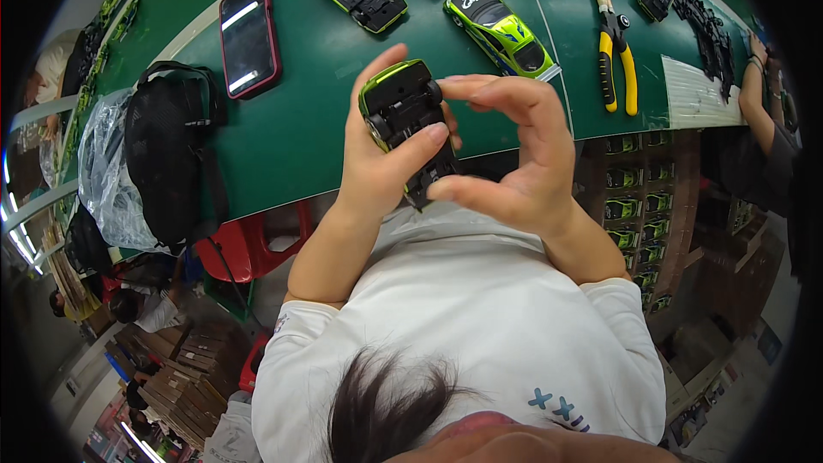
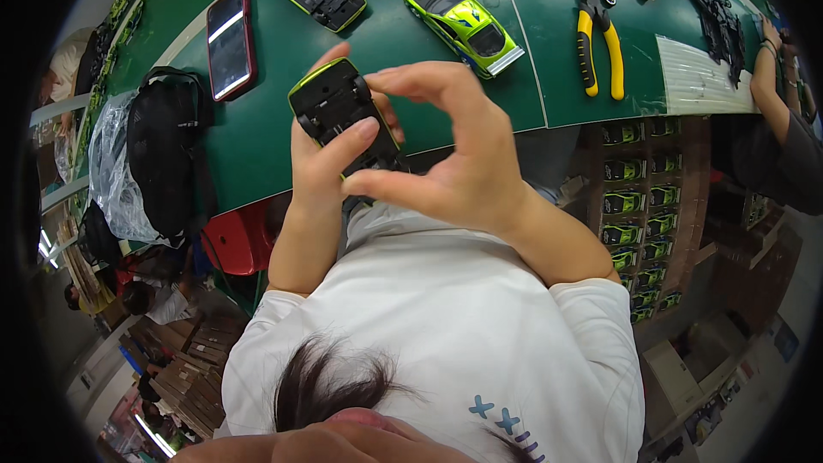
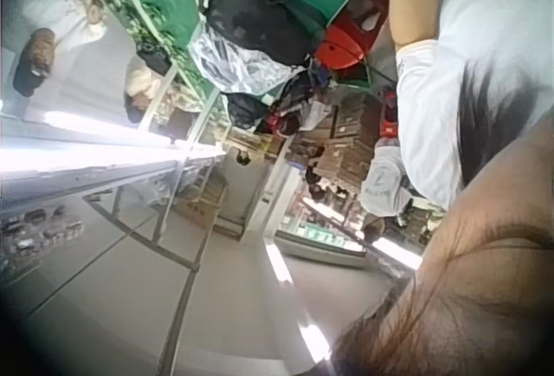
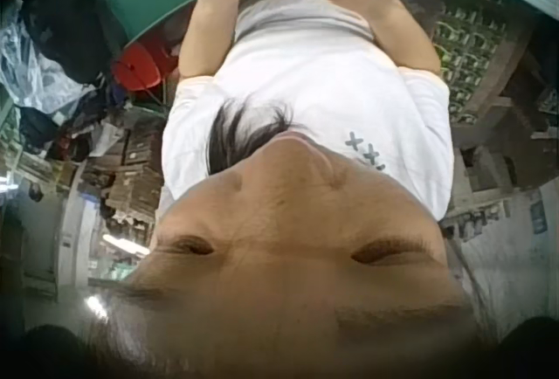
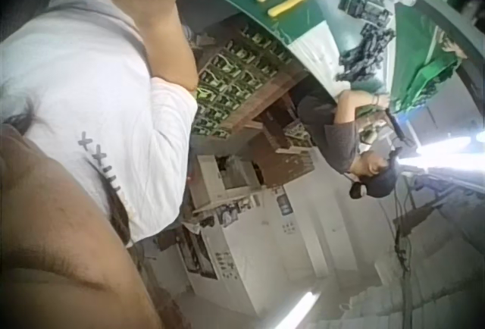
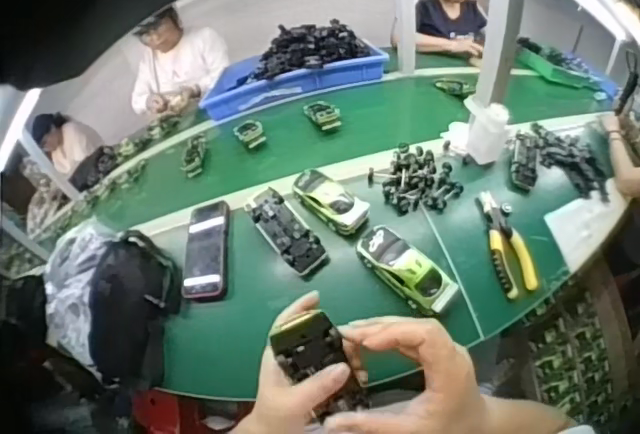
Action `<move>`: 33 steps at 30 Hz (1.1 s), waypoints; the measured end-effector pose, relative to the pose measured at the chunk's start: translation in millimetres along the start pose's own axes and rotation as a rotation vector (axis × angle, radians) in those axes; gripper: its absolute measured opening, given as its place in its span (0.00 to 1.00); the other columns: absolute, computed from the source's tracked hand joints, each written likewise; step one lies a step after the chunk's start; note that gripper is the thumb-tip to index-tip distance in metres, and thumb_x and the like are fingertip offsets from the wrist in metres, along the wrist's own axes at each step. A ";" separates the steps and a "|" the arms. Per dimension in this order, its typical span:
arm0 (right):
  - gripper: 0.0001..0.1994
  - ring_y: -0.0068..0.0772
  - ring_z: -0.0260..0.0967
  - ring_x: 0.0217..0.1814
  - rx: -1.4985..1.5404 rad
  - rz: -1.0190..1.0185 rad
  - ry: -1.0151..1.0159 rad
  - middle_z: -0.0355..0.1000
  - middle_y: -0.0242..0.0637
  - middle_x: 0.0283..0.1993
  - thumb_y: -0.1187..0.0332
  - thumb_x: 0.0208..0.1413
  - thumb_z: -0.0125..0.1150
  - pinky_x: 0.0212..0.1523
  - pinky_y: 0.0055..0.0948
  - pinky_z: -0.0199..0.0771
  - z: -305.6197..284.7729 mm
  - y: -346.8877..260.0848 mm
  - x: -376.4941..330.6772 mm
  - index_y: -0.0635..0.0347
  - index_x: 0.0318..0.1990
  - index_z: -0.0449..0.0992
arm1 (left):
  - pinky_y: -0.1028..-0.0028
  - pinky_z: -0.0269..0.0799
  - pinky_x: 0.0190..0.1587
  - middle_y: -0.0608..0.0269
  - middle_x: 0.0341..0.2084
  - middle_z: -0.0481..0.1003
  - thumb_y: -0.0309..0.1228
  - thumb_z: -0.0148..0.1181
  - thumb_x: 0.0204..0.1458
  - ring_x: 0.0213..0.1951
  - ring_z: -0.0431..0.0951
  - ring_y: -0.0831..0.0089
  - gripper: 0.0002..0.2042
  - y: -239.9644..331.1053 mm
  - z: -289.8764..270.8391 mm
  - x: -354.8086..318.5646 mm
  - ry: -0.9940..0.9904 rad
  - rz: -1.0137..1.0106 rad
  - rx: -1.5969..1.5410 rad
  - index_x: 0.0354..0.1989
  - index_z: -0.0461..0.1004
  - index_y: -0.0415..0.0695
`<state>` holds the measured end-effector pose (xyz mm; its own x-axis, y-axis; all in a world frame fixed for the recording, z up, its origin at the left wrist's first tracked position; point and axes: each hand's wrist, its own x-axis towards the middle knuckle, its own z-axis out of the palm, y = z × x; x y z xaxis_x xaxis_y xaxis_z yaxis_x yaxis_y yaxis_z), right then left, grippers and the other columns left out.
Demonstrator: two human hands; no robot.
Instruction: The person assembles toy cars by hand, fitting car bodies onto chassis, pressing the parts together, and turning the vehicles over on a workbench.
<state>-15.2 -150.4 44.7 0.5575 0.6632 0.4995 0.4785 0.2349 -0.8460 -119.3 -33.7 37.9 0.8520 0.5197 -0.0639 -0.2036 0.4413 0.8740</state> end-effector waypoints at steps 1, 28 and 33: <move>0.34 0.28 0.70 0.42 0.039 0.016 0.002 0.72 0.38 0.46 0.60 0.30 0.79 0.40 0.27 0.72 -4.9 2.0 -3.0 0.60 0.47 0.66 | 0.73 0.74 0.33 0.53 0.29 0.73 0.21 0.59 0.44 0.30 0.77 0.69 0.36 1.7 0.1 -0.5 0.007 0.002 -0.003 0.63 0.48 0.39; 0.45 0.10 0.55 0.17 0.443 0.317 -0.160 0.77 0.36 0.35 0.36 0.47 0.57 0.18 0.11 0.50 -9.2 10.8 7.4 0.69 0.59 0.59 | 0.65 0.75 0.34 0.49 0.30 0.72 0.26 0.55 0.40 0.31 0.76 0.62 0.36 -7.8 -27.1 3.1 -0.152 -0.336 -0.360 0.62 0.52 0.41; 0.44 0.12 0.61 0.19 0.579 0.330 -0.188 0.77 0.34 0.27 0.36 0.47 0.57 0.18 0.12 0.55 -33.4 24.0 -2.5 0.70 0.58 0.62 | 0.68 0.74 0.29 0.49 0.26 0.70 0.31 0.55 0.34 0.25 0.75 0.62 0.41 -2.2 -15.3 1.3 -0.024 -0.343 -0.290 0.63 0.51 0.35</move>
<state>17.5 -170.1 29.4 0.4599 0.8647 0.2020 -0.1641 0.3063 -0.9377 -125.1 -22.8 28.5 0.9041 0.2919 -0.3120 -0.0312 0.7735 0.6331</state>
